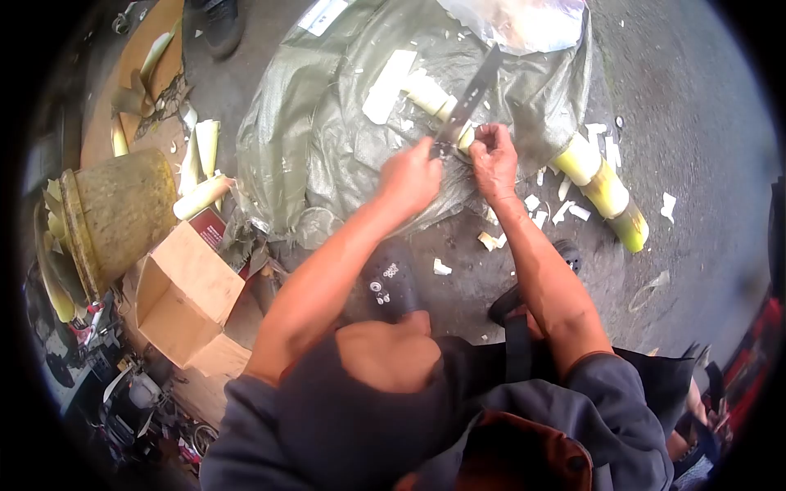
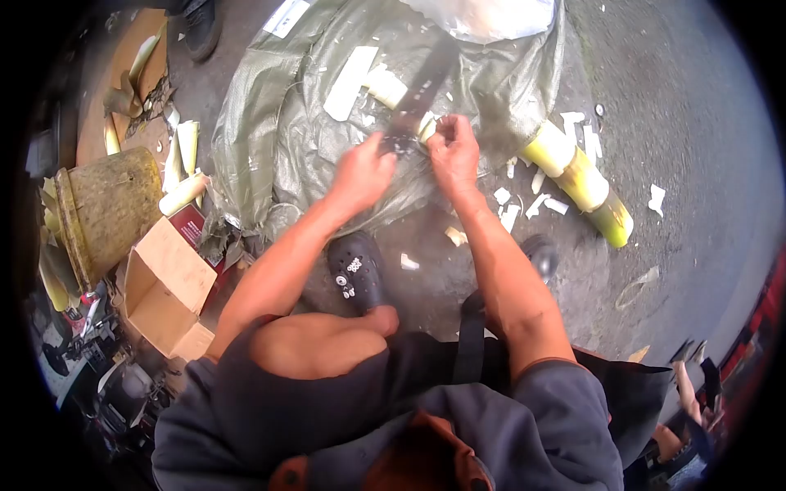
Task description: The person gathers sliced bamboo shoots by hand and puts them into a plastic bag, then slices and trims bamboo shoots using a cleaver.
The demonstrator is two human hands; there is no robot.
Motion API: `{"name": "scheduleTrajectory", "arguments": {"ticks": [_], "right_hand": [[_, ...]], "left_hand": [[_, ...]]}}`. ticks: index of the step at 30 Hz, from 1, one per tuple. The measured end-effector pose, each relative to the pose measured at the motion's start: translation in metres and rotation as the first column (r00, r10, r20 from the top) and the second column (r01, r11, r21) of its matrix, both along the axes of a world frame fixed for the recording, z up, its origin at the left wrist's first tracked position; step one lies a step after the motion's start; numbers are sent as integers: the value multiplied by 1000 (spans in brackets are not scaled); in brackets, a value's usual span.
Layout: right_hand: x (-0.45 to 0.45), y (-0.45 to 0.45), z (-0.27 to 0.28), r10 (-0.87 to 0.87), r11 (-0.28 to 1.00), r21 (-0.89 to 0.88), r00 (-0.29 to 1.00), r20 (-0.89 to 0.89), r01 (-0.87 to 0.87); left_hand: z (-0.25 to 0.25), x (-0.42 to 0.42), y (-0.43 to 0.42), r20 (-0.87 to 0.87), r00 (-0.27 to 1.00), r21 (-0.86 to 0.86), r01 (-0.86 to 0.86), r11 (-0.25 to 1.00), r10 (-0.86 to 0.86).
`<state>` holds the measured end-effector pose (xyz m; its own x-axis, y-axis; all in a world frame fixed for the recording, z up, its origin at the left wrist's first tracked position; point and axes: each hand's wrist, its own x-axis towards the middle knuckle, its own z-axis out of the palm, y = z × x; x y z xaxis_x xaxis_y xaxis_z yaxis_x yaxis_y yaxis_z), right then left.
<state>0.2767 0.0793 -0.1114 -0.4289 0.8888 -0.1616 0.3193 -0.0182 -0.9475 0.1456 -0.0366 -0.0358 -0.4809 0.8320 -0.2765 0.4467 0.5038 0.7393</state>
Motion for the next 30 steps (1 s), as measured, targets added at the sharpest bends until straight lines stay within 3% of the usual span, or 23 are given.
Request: {"name": "scheduleTrajectory", "arguments": {"ticks": [2,5,6,9,14,23,26,28,30], "right_hand": [[9,1,-15,27,997,-76,999,-38,-29],[-13,-13,24,47,867,453,940,337,-206],[-18,-15,22,104,835,453,898,427,-312],[-39,-8,24,167,749,505,860,483,-429],[-71,7,19,130,697,563,851,509,-443],[-73,35,24,304,743,411,813,496,-529],[-66,44,22,265,842,343,873,410,-417],[-55,51,31,292,955,-109,933,212,-274],[-47,64,41,164,877,-460,986,20,-137]], "left_hand": [[16,-1,-21,22,996,65,-85,994,84],[18,-5,-47,143,946,214,-318,924,292],[15,-6,-53,210,910,264,-404,876,356],[30,-22,-69,522,674,22,-623,782,523],[23,-41,-91,672,452,-106,-725,680,586],[-10,-52,-111,717,394,-230,-645,729,575],[-13,-55,-112,745,341,-255,-648,717,573],[-24,-54,-120,730,351,-251,-659,709,586],[-32,-54,-117,729,366,-216,-679,702,578]]}}
